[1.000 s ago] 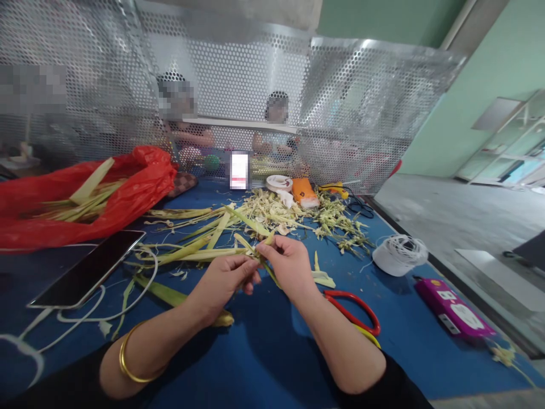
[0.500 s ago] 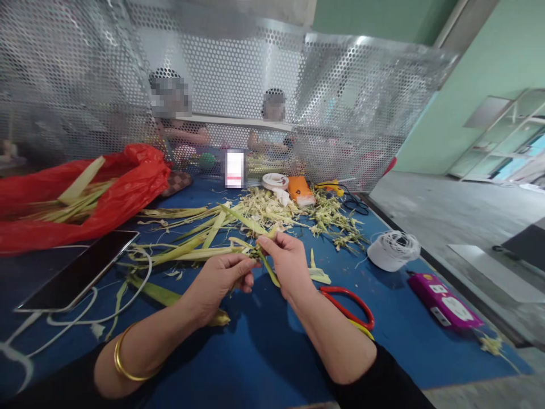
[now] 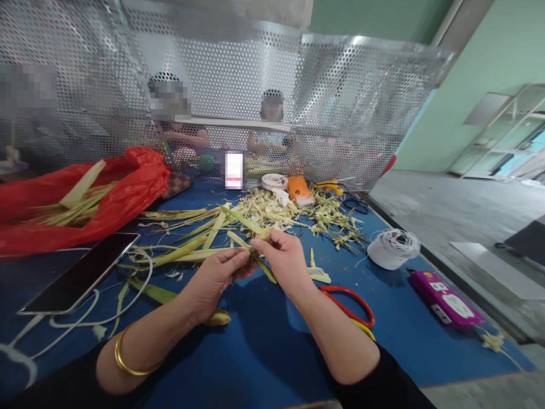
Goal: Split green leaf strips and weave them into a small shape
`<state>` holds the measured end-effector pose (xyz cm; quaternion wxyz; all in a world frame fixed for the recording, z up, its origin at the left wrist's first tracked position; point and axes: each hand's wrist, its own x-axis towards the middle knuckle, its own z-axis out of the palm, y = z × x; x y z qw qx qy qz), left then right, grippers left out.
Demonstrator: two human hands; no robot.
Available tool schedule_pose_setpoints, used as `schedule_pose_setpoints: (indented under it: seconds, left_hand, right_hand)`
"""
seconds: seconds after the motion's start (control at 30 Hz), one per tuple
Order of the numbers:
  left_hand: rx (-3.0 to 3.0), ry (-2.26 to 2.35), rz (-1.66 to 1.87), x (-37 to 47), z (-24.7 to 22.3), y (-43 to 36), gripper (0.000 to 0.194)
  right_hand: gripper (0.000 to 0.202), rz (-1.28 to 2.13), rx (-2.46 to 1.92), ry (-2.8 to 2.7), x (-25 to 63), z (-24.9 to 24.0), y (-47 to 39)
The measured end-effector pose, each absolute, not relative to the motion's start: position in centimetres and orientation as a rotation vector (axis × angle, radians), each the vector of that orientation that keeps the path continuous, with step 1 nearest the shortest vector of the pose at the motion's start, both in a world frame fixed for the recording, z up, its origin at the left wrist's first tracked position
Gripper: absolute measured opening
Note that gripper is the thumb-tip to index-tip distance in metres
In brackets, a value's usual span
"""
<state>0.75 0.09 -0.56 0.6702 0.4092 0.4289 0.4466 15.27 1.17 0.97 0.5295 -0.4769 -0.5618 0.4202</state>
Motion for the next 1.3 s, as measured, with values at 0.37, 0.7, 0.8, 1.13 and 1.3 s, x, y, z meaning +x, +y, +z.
schedule_pose_setpoints:
  seconds: [0.37, 0.7, 0.8, 1.13, 1.3]
  left_hand:
    - [0.666, 0.952, 1.167, 0.6, -0.8, 0.4, 0.032]
    - [0.722, 0.93, 1.133, 0.5, -1.1, 0.7, 0.03]
    - [0.816, 0.942, 1.13, 0.5, -0.8, 0.7, 0.03]
    - [0.757, 1.091, 1.282, 0.0, 0.2, 1.0, 0.026]
    - [0.586, 1.028, 1.223, 0.0, 0.1, 1.0, 0.009]
  right_hand:
    - [0.02, 1.156, -1.137, -1.389, 15.2, 0.5, 1.3]
    - [0.027, 1.31, -1.027, -1.292, 14.8, 0.4, 1.1]
    - [0.025, 1.304, -1.037, -1.267, 14.8, 0.4, 1.1]
    - [0.018, 1.084, -1.15, -1.371, 14.9, 0.1, 1.3]
    - [0.021, 1.198, -1.151, -1.301, 14.8, 0.2, 1.2]
